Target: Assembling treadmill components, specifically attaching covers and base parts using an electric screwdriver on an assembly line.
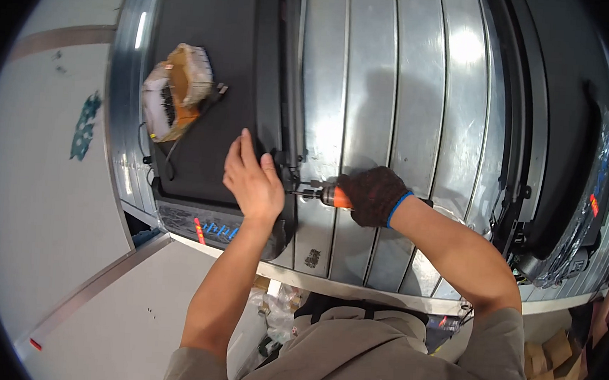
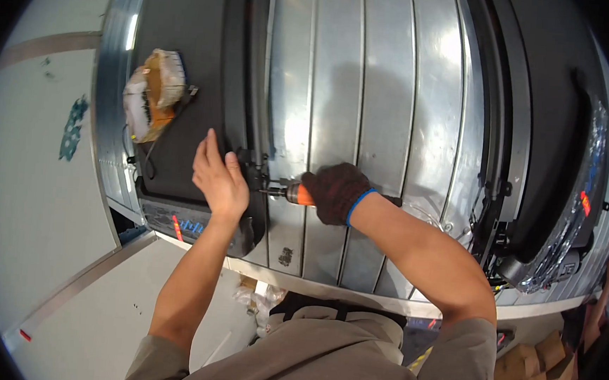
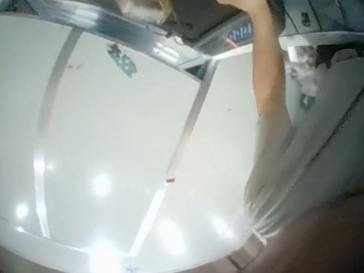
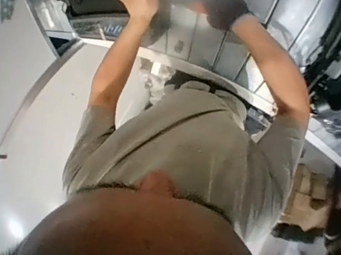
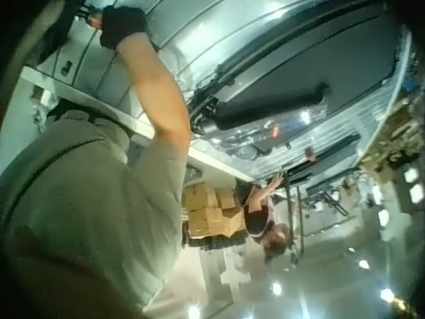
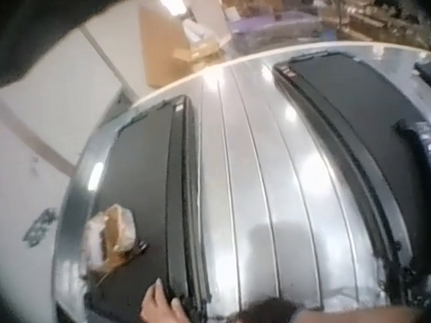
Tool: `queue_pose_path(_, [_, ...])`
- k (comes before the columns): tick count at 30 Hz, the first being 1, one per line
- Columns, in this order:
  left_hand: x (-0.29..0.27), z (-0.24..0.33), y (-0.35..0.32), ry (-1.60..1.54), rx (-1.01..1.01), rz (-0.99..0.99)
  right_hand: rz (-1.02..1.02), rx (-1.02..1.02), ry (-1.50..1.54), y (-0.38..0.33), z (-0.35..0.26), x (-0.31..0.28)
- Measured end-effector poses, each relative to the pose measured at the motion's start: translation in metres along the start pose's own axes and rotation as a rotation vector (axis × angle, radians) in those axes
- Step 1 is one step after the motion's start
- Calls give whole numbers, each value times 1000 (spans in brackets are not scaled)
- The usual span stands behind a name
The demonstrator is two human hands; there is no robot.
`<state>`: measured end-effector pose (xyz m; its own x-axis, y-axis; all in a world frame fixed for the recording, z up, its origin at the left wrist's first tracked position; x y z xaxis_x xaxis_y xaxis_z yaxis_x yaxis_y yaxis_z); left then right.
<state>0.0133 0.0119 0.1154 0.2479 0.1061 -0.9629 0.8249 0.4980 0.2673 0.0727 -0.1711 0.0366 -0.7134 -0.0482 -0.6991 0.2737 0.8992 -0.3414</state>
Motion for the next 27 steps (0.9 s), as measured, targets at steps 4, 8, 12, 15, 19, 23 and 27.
queue_pose_path(4, [58, -37, -6, -736, -250, 148, -74, 73, -32, -24, 41, 18])
queue_pose_path(8, [117, -136, 43, -1302, -1123, 266, 12, 404, 11, -95, 81, 36])
queue_pose_path(12, [194, -271, 139, -1286, -1001, -244, 248, 644, 280, -183, 68, 53])
queue_pose_path(15, [231, -400, 162, -1475, -1073, -130, 305, 715, 323, -195, 74, 94])
queue_pose_path(19, [262, -386, 196, -1420, -1048, -212, 391, 959, 306, -256, 89, 148])
queue_pose_path(23, [254, -314, 211, -1352, -921, -213, 459, 1234, 295, -350, 122, 199])
queue_pose_path(27, [225, -185, 202, -1430, -741, -291, 823, 1465, 284, -444, 183, 228])
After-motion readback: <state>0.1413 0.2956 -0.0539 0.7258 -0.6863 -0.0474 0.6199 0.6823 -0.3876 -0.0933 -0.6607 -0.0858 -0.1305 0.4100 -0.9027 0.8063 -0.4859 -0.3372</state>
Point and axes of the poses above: each hand's wrist, its own y-axis towards the middle knuckle, its own x-axis out of the palm, z = x × y, the point moved 8 cm from there along y, towards the middle knuckle, and after that the axes turned 4 degrees about z, right-handed, at the moved point
